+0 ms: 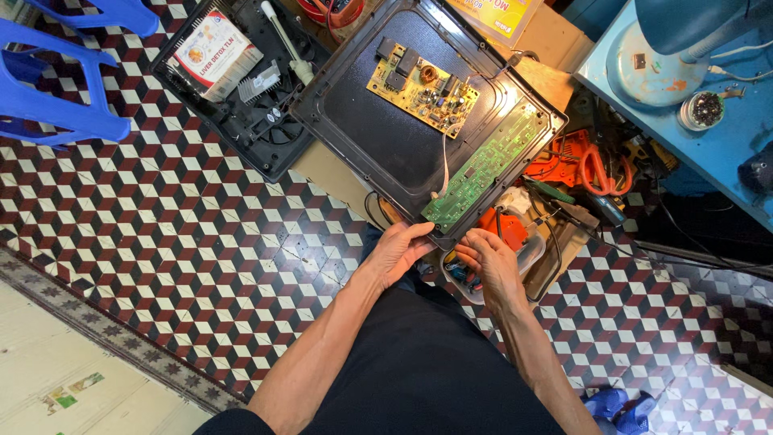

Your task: The person opens the casing of an induction cooktop, exposes the internal circuit boards, and uses a multimeter to test electrical continuity on the control board. The person then plugs in the device and moves it to another location.

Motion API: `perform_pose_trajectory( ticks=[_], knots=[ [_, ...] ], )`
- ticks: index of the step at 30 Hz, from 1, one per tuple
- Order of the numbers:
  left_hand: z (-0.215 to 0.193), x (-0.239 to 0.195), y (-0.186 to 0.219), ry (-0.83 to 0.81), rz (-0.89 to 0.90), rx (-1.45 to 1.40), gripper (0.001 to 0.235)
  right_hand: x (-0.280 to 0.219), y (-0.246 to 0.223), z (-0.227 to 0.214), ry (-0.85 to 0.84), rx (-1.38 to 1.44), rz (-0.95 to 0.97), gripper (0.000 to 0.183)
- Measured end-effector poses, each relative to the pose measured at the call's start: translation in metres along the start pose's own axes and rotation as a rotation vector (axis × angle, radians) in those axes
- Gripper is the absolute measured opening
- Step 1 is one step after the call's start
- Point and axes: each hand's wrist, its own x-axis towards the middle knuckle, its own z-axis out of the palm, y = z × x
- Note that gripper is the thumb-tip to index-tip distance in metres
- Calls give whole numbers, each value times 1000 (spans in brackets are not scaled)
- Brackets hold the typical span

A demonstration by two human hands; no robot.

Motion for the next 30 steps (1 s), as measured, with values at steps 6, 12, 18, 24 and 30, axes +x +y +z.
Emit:
perform_pose_trajectory(
  ticks=[6, 12, 18, 24, 30],
  knots=[
    [-2, 1, 1, 2, -20, 22, 42, 3, 0, 7, -89, 90, -35, 42],
    [1, 2, 2, -3, -13, 61, 46, 10, 4, 4, -58, 75, -11, 41],
    [3, -1, 0, -3, 29, 106, 47, 13, 9, 1, -72, 143, -10, 42],
    [3, -1, -4, 29, 69, 189, 48, 12, 9, 2, -42, 87, 11, 45],
    [0, 0, -9, 56, 94, 213, 49, 13, 11, 2, -69, 126, -4, 46]
  ],
)
